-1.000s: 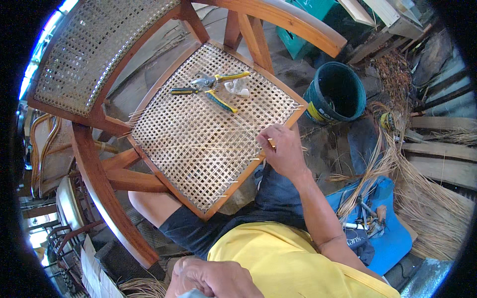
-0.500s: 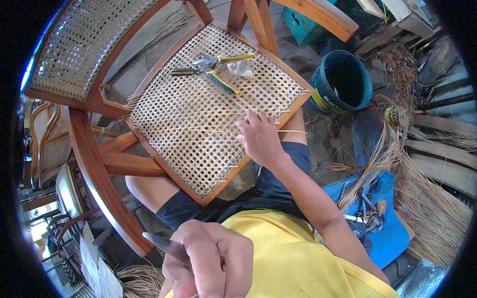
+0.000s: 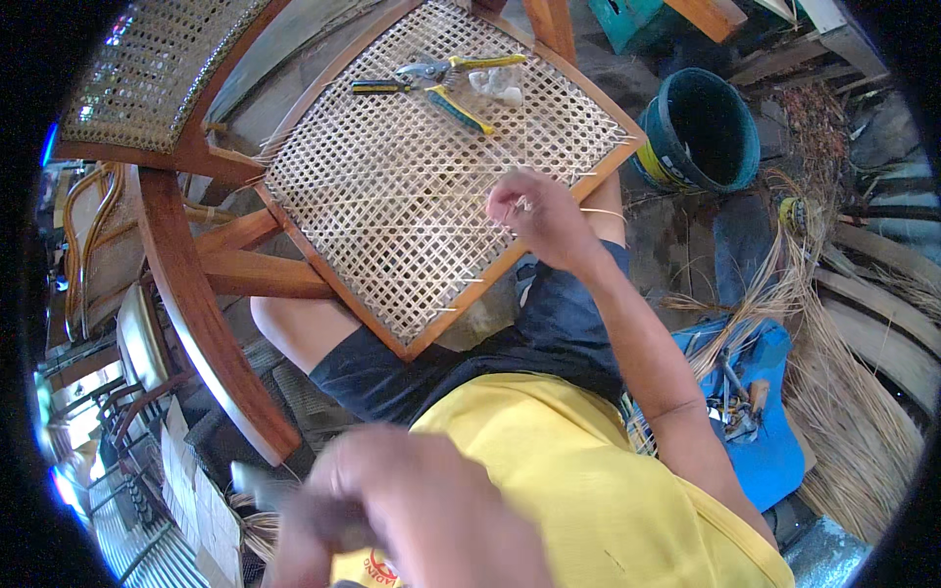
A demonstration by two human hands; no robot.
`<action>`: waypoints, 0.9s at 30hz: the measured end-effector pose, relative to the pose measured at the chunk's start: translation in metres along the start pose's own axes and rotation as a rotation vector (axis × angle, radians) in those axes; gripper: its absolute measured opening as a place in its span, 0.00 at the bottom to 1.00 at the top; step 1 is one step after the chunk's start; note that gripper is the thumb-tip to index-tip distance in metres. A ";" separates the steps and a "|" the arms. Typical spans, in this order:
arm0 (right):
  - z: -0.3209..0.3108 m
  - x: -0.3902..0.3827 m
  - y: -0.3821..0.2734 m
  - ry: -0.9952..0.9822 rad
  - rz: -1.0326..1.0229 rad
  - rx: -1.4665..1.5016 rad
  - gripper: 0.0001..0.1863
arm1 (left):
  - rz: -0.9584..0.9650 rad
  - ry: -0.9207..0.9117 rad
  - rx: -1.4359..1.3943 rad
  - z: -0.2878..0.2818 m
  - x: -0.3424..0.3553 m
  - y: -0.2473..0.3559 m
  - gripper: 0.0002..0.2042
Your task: The person weaves a thin strip of material through the existing mesh of a wooden chair seat, using pliers to pull it through and a small metal tool to tuck the ends. The person handles the chair, a thin weaving strip, and pliers.
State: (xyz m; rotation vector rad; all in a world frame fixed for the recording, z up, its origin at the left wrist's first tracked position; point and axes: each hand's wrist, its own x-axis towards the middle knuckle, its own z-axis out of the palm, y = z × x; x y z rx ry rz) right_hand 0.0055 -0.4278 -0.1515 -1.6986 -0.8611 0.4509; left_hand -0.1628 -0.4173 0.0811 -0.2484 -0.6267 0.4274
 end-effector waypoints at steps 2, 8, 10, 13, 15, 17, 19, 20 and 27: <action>-0.015 0.006 -0.007 0.044 0.101 0.305 0.05 | 0.055 -0.072 0.155 -0.012 0.001 -0.004 0.46; -0.048 0.016 -0.020 0.147 0.300 0.350 0.04 | -0.017 -0.072 0.012 -0.011 -0.005 -0.011 0.47; -0.044 0.004 0.010 0.082 0.282 0.279 0.05 | -0.220 0.062 0.204 -0.017 -0.002 0.022 0.40; -0.040 0.001 0.019 -0.035 0.239 0.098 0.06 | -0.784 0.494 0.809 -0.013 0.022 0.101 0.22; -0.043 0.000 0.014 -0.082 0.236 -0.019 0.07 | -0.927 0.832 1.376 -0.035 0.022 0.114 0.17; -0.044 0.002 -0.005 -0.137 0.232 -0.433 0.07 | -0.947 0.813 2.003 -0.089 0.004 0.152 0.14; -0.043 0.006 -0.009 -0.114 0.263 -0.429 0.08 | -0.852 0.695 2.184 -0.122 -0.009 0.180 0.16; -0.046 0.006 -0.006 -0.134 0.268 -0.442 0.08 | -1.007 0.691 2.180 -0.129 -0.004 0.185 0.16; -0.062 0.009 0.005 -0.189 0.376 -0.403 0.08 | -1.536 0.229 2.647 -0.174 0.013 0.166 0.14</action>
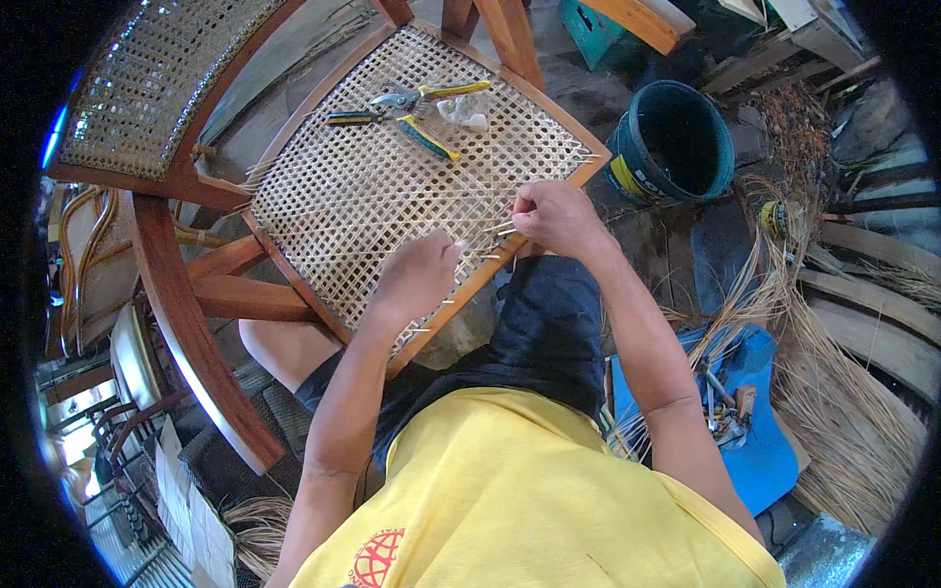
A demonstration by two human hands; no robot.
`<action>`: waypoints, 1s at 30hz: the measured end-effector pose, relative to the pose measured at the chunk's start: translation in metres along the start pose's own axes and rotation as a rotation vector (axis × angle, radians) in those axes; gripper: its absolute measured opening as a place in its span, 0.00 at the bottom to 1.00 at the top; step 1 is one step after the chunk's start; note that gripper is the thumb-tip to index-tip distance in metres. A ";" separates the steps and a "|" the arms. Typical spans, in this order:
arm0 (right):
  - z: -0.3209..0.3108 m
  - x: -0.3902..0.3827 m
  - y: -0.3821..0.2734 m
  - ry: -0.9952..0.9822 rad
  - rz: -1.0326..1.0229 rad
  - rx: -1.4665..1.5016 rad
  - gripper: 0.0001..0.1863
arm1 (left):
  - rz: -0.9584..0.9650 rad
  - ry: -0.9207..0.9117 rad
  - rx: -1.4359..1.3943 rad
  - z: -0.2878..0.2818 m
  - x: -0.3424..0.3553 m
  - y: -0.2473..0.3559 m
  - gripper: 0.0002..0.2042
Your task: The person weaves a thin strip of material through the existing mesh of a wooden chair seat, using pliers to pull it through and a small metal tool to tuck the ends. The person handles the chair, a thin weaving strip, and pliers.
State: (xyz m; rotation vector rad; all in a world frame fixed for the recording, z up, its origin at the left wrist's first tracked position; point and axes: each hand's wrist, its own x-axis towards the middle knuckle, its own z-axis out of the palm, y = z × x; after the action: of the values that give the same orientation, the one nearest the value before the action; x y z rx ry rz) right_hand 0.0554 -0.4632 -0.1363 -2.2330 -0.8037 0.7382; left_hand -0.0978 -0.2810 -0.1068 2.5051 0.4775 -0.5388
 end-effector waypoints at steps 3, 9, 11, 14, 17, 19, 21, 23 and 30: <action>0.000 -0.003 0.001 0.077 -0.037 0.054 0.07 | 0.026 0.049 0.099 0.000 0.006 0.017 0.11; -0.009 -0.005 -0.009 0.043 -0.077 0.051 0.07 | 0.048 0.029 0.233 -0.013 0.011 0.031 0.08; -0.009 -0.003 -0.004 0.041 -0.087 0.057 0.07 | 0.047 -0.018 0.265 -0.016 0.015 0.040 0.07; -0.006 0.002 0.001 0.025 -0.091 0.043 0.07 | 0.141 0.172 0.150 0.011 0.015 0.032 0.09; 0.003 0.007 0.002 -0.001 -0.174 -0.068 0.09 | 0.095 0.192 -0.029 0.033 0.022 0.017 0.13; 0.010 0.006 -0.005 -0.014 -0.187 -0.053 0.09 | 0.180 0.210 -0.110 0.030 0.024 0.005 0.20; 0.018 0.003 -0.017 -0.010 -0.194 -0.115 0.11 | 0.083 0.097 -0.221 0.021 0.026 0.004 0.18; 0.023 -0.003 -0.025 0.007 -0.213 -0.152 0.11 | -0.015 -0.004 -0.337 0.017 0.026 0.002 0.16; 0.030 -0.008 -0.024 0.031 -0.121 -0.022 0.10 | -0.358 0.431 -0.044 -0.019 -0.030 -0.049 0.19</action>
State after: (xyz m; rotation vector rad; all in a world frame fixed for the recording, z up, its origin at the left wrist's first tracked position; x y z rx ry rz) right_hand 0.0217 -0.4430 -0.1361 -2.1879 -0.9264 0.6393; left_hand -0.1397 -0.2380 -0.0983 2.5026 1.1004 -0.1039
